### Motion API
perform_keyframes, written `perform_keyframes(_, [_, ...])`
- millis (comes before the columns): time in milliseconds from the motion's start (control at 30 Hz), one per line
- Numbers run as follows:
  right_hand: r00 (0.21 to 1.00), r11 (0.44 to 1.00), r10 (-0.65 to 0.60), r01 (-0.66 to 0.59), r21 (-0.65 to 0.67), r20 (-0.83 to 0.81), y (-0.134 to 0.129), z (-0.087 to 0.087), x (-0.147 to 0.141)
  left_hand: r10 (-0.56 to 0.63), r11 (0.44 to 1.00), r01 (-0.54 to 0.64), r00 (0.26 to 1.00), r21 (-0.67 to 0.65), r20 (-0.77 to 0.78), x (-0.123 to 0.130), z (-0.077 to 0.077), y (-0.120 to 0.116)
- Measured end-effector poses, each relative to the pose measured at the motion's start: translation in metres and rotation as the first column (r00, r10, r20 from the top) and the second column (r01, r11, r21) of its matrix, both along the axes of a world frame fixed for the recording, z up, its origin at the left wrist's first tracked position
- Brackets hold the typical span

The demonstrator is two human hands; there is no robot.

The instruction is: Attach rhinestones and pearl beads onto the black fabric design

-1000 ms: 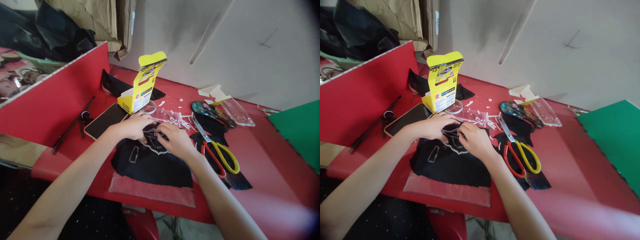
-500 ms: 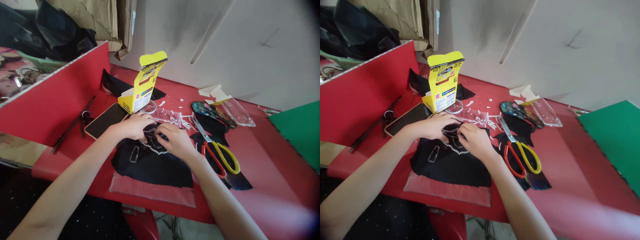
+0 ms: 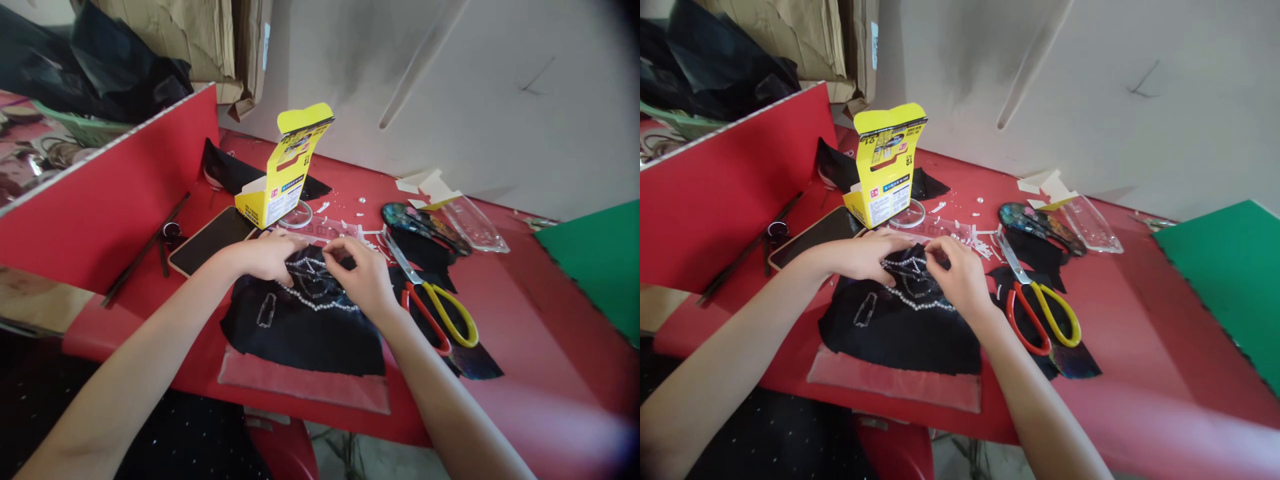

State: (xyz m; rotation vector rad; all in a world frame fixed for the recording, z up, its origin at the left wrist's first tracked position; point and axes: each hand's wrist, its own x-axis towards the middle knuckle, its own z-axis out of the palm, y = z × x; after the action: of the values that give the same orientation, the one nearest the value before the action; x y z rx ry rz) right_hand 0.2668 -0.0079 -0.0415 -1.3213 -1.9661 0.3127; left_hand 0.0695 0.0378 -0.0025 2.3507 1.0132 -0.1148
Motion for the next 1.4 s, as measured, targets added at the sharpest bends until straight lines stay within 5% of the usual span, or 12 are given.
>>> perform_keyframes(300, [0.997,0.988,0.049,-0.056,-0.142,-0.058,0.002,-0.006,0.001,-0.03,0.997,0.025,0.998,-0.075,-0.059,0.004,0.015,-0.007])
perform_keyframes(467, [0.998,0.986,0.056,-0.06,-0.157,-0.029,0.003,-0.005,0.001,0.034,0.994,-0.03,0.999,-0.104,0.034,-0.001,0.012,-0.003])
perform_keyframes(767, [0.997,0.996,-0.032,0.026,0.085,0.064,-0.002,-0.002,0.002,0.304,0.952,-0.295,0.901,-0.077,0.311,0.007,-0.003,0.005])
perform_keyframes(967, [0.998,0.99,-0.045,0.039,0.136,0.041,-0.006,0.0,0.001,0.354,0.905,-0.168,0.808,-0.392,0.47,0.016,-0.011,0.004])
perform_keyframes(1400, [0.999,0.974,-0.02,0.013,0.226,0.026,-0.01,-0.001,-0.002,0.518,0.78,-0.162,0.71,-0.605,0.477,0.018,-0.011,0.005])
